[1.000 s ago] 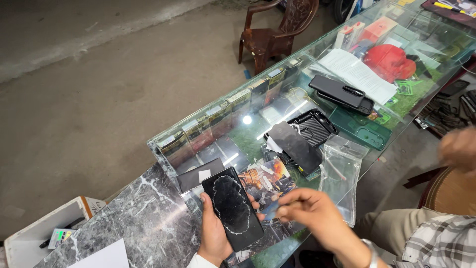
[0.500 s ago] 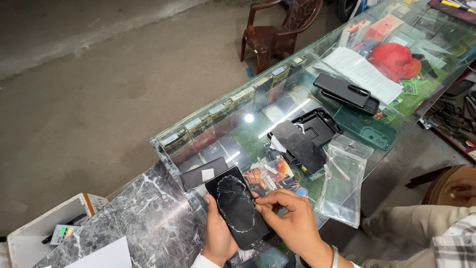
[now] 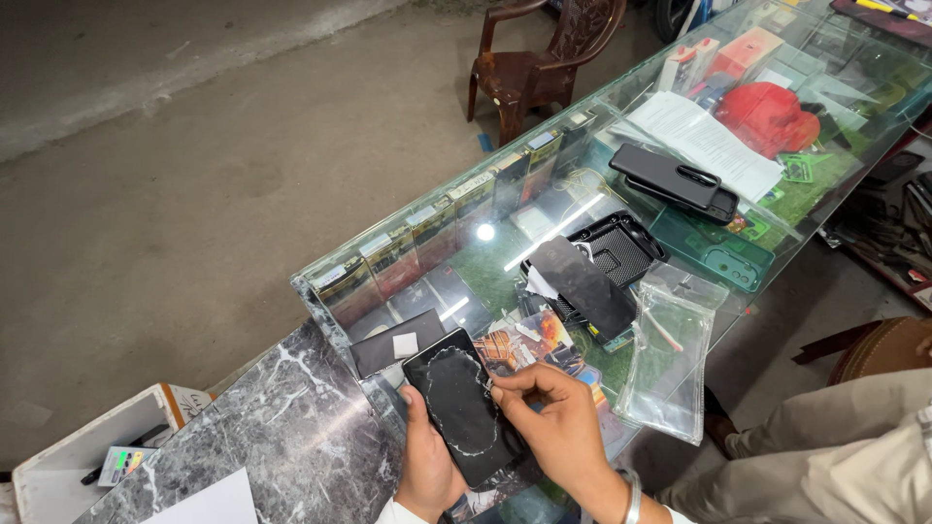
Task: The person holds a smartphone with a cracked screen and repeatedly rubs a small piece of material over the damaged area. The person occasionally lifts the material to inspect the screen. The task does not show the screen being cleaned or the protector being fully applied.
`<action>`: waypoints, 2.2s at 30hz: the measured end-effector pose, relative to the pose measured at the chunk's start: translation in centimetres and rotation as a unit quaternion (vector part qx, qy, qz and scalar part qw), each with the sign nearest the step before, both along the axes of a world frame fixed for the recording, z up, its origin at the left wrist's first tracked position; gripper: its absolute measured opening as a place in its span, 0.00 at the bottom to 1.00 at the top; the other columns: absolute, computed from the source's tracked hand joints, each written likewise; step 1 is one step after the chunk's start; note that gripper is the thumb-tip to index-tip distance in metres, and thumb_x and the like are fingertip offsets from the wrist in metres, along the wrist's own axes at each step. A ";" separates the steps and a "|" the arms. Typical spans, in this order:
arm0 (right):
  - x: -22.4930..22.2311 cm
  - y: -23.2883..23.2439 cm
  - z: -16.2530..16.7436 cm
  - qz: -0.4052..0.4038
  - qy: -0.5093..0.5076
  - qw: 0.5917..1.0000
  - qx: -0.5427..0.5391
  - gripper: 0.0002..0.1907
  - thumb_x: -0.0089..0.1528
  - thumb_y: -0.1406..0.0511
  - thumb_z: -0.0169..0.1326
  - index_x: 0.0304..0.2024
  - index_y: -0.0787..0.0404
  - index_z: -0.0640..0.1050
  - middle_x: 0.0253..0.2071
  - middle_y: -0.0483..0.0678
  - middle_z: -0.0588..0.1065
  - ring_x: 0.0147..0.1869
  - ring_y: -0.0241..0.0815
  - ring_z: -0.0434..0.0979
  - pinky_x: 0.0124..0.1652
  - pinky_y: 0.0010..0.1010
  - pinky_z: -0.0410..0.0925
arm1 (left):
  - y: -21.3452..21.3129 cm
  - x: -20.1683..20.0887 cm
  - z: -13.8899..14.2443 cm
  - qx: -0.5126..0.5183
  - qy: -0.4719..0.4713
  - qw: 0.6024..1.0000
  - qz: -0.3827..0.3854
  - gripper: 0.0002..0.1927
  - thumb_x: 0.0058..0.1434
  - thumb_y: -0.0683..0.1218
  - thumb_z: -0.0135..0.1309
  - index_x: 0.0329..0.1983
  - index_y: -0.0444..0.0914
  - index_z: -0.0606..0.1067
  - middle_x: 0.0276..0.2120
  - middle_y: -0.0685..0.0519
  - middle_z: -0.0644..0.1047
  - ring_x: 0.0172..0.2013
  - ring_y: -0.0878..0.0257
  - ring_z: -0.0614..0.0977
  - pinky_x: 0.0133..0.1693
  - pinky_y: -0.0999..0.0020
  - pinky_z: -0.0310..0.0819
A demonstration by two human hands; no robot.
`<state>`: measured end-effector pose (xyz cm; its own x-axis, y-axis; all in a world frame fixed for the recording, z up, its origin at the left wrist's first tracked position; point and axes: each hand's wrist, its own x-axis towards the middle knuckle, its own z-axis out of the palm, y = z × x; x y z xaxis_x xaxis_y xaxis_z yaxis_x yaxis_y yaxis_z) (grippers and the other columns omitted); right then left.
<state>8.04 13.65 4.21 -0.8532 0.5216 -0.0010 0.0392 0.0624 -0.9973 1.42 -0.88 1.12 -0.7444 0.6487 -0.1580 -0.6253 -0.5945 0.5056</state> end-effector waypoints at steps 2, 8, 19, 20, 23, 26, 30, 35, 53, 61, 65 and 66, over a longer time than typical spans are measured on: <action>0.0 -0.1 -0.3 0.005 0.012 1.000 0.006 0.06 0.57 0.72 0.64 0.37 0.67 0.85 0.32 0.44 0.81 0.33 0.28 0.77 0.34 0.20 0.70 | 0.0 0.1 -0.1 -0.026 -0.024 0.999 0.005 0.39 0.66 0.70 0.31 0.62 0.35 0.69 0.53 0.47 0.78 0.52 0.56 0.81 0.55 0.58 0.75; -0.6 0.9 0.0 0.044 -0.050 0.993 -0.094 0.05 0.57 0.72 0.64 0.36 0.67 0.85 0.29 0.47 0.80 0.25 0.30 0.74 0.24 0.22 0.66 | 0.0 -0.1 -0.8 -0.050 -0.025 0.998 -0.018 0.40 0.68 0.70 0.30 0.61 0.35 0.70 0.52 0.45 0.78 0.50 0.56 0.81 0.53 0.58 0.76; -0.9 0.6 2.5 0.075 0.027 0.994 0.069 0.03 0.56 0.76 0.61 0.33 0.69 0.83 0.33 0.47 0.81 0.23 0.33 0.78 0.21 0.23 0.70 | 0.0 -0.2 -0.9 -0.091 -0.053 0.994 -0.008 0.40 0.65 0.71 0.31 0.58 0.35 0.71 0.47 0.46 0.80 0.45 0.56 0.83 0.49 0.59 0.78; -0.9 0.9 2.6 0.082 0.022 0.994 0.074 0.03 0.57 0.76 0.61 0.34 0.69 0.83 0.33 0.47 0.80 0.23 0.34 0.78 0.21 0.23 0.70 | 0.0 -0.2 -1.0 -0.093 -0.052 0.994 -0.014 0.40 0.65 0.72 0.31 0.57 0.34 0.72 0.46 0.46 0.81 0.44 0.56 0.83 0.49 0.59 0.79; -1.6 2.9 3.2 0.178 0.037 0.978 0.104 0.03 0.58 0.76 0.60 0.35 0.68 0.83 0.32 0.48 0.81 0.26 0.35 0.81 0.23 0.24 0.73 | 0.0 -0.3 -1.3 -0.094 -0.037 0.994 -0.041 0.43 0.65 0.73 0.30 0.55 0.32 0.72 0.43 0.44 0.82 0.41 0.55 0.84 0.47 0.59 0.80; -2.7 5.2 3.8 0.267 0.148 0.924 0.231 0.03 0.60 0.74 0.61 0.37 0.67 0.83 0.34 0.48 0.80 0.37 0.38 0.83 0.36 0.28 0.75 | 0.2 -0.2 -1.3 -0.090 -0.007 0.993 -0.071 0.45 0.65 0.74 0.30 0.54 0.30 0.73 0.39 0.42 0.83 0.38 0.53 0.86 0.45 0.58 0.82; -2.4 4.5 4.2 0.251 0.141 0.910 0.297 0.03 0.61 0.72 0.61 0.37 0.66 0.83 0.35 0.50 0.80 0.41 0.37 0.81 0.39 0.27 0.73 | 0.6 0.0 -0.2 -0.047 0.009 0.998 -0.045 0.41 0.65 0.73 0.30 0.57 0.36 0.72 0.41 0.43 0.82 0.37 0.52 0.85 0.42 0.57 0.81; -0.6 2.0 4.4 0.164 -0.063 0.984 0.041 0.09 0.59 0.70 0.61 0.42 0.64 0.85 0.38 0.45 0.80 0.29 0.34 0.79 0.30 0.25 0.72 | 0.5 0.2 1.6 -0.047 -0.031 0.998 0.029 0.40 0.66 0.70 0.31 0.59 0.34 0.70 0.48 0.46 0.80 0.45 0.55 0.84 0.48 0.59 0.80; -1.9 1.7 4.4 0.111 -0.073 0.989 0.058 0.06 0.58 0.74 0.59 0.35 0.65 0.85 0.38 0.45 0.83 0.24 0.33 0.80 0.22 0.24 0.71 | 0.2 -0.3 0.1 -0.058 -0.030 0.997 -0.032 0.41 0.65 0.72 0.31 0.58 0.35 0.71 0.46 0.46 0.81 0.44 0.56 0.84 0.49 0.58 0.79; -0.1 -0.7 5.5 0.201 0.151 0.910 0.329 0.12 0.52 0.77 0.59 0.38 0.62 0.83 0.36 0.50 0.80 0.42 0.50 0.82 0.42 0.35 0.74 | 1.1 -0.4 -1.5 -0.064 -0.066 0.996 0.008 0.42 0.70 0.72 0.32 0.60 0.32 0.72 0.47 0.44 0.80 0.44 0.55 0.83 0.47 0.60 0.79; 0.6 0.6 5.9 0.063 0.168 0.922 0.344 0.12 0.54 0.75 0.59 0.39 0.60 0.84 0.36 0.47 0.81 0.41 0.46 0.83 0.42 0.33 0.75 | 1.3 -0.3 1.3 -0.045 -0.111 0.992 0.049 0.39 0.63 0.71 0.31 0.59 0.37 0.71 0.47 0.47 0.82 0.44 0.52 0.85 0.46 0.57 0.82; 1.2 1.0 6.0 0.035 0.150 0.925 0.346 0.11 0.54 0.75 0.59 0.38 0.60 0.84 0.37 0.46 0.81 0.41 0.44 0.84 0.42 0.31 0.75 | 0.9 0.1 2.0 -0.064 -0.115 0.990 0.052 0.39 0.63 0.70 0.31 0.59 0.38 0.71 0.47 0.47 0.82 0.43 0.51 0.85 0.45 0.55 0.82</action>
<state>9.28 14.64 10.18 -0.7922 0.2521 0.5557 -0.2618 0.6822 -0.6827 1.51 -0.02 3.11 -0.7408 0.5345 -0.4069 -0.6716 -0.6021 0.4317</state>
